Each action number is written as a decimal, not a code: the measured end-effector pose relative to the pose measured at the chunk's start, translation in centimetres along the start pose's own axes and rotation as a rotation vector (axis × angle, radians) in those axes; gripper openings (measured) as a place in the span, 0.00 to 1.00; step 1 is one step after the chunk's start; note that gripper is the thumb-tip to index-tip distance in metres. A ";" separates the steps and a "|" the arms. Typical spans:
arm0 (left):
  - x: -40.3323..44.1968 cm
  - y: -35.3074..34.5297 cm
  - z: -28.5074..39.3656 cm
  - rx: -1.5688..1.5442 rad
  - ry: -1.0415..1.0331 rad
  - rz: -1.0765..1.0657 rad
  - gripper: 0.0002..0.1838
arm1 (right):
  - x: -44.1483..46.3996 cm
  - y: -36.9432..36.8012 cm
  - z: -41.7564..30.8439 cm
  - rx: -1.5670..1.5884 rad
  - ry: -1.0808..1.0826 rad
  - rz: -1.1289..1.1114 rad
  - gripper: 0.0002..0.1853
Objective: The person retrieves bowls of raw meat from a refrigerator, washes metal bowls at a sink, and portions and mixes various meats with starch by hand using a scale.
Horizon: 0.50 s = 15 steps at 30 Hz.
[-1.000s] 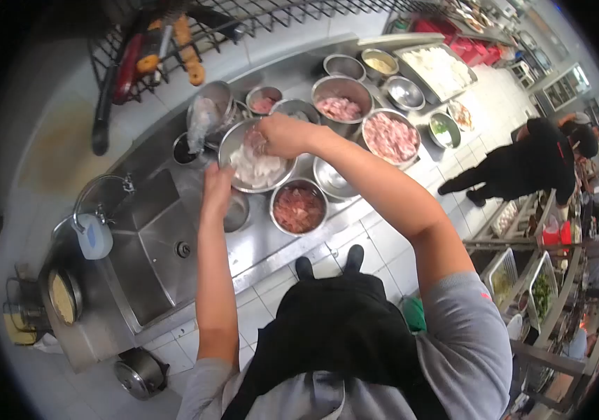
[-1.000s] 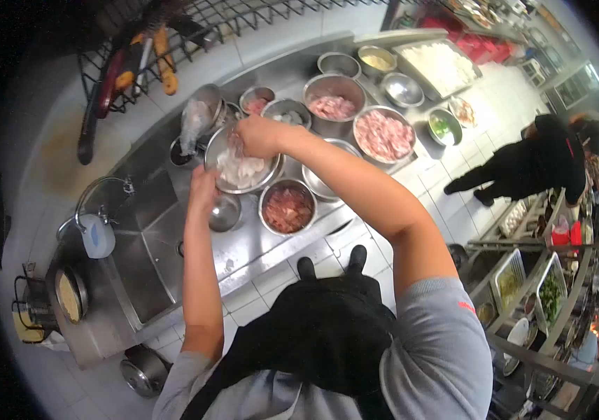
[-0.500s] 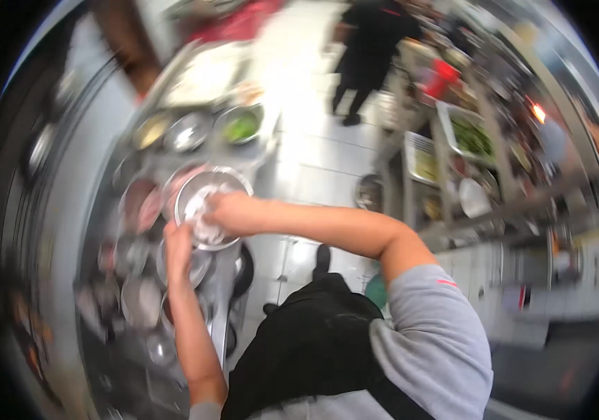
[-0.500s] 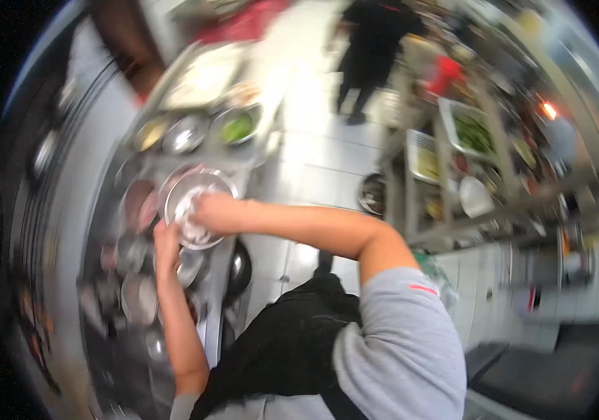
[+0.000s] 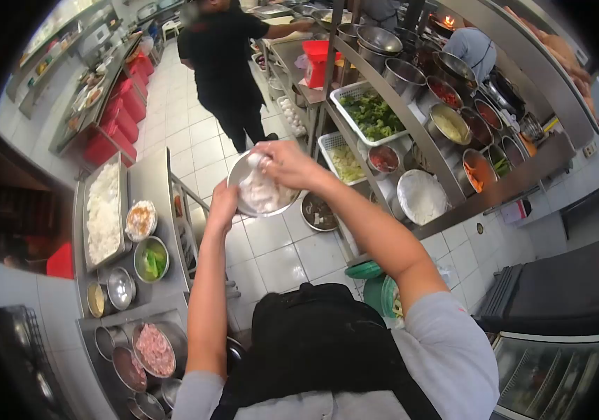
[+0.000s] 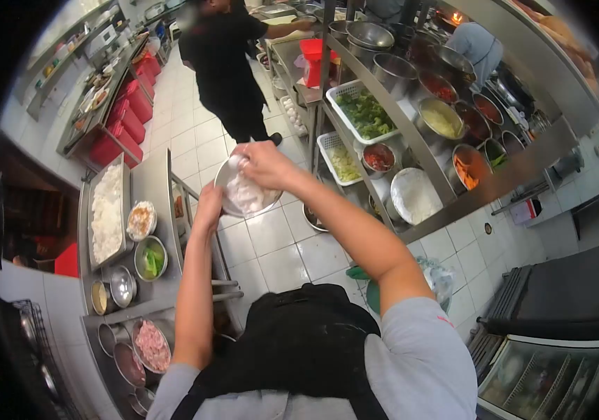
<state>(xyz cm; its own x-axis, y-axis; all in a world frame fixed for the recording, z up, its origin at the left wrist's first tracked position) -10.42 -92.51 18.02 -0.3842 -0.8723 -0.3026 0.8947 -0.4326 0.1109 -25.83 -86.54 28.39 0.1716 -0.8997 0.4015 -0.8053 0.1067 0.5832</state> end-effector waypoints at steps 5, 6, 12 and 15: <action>9.5 -5.7 9.2 -0.004 -0.024 -0.143 0.14 | 5.4 8.1 7.9 -0.060 -0.022 0.296 0.13; 12.7 -6.2 10.0 0.023 -0.018 -0.171 0.14 | 6.7 9.3 9.5 -0.113 -0.062 0.271 0.14; 28.1 -10.4 18.4 -0.011 -0.110 -0.331 0.16 | 16.2 18.1 18.6 0.090 -0.272 0.412 0.10; 36.9 -13.5 21.1 -0.057 -0.132 -0.358 0.17 | 20.1 22.5 22.3 0.137 -0.322 0.566 0.09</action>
<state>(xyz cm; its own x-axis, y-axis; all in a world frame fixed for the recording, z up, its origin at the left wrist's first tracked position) -41.51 -123.71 25.34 -0.6971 -0.6918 -0.1880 0.7085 -0.7049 -0.0335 -53.19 -111.64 33.84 -0.4604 -0.8042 0.3760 -0.7896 0.5645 0.2405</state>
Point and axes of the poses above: each hand's wrist, its own x-axis towards the middle knuckle, its own y-axis out of the back of the hand, z = x × y, the point moved 6 cm from there along x, towards the middle knuckle, and after that the axes turned 9 degrees about y, right-handed, at the moved point
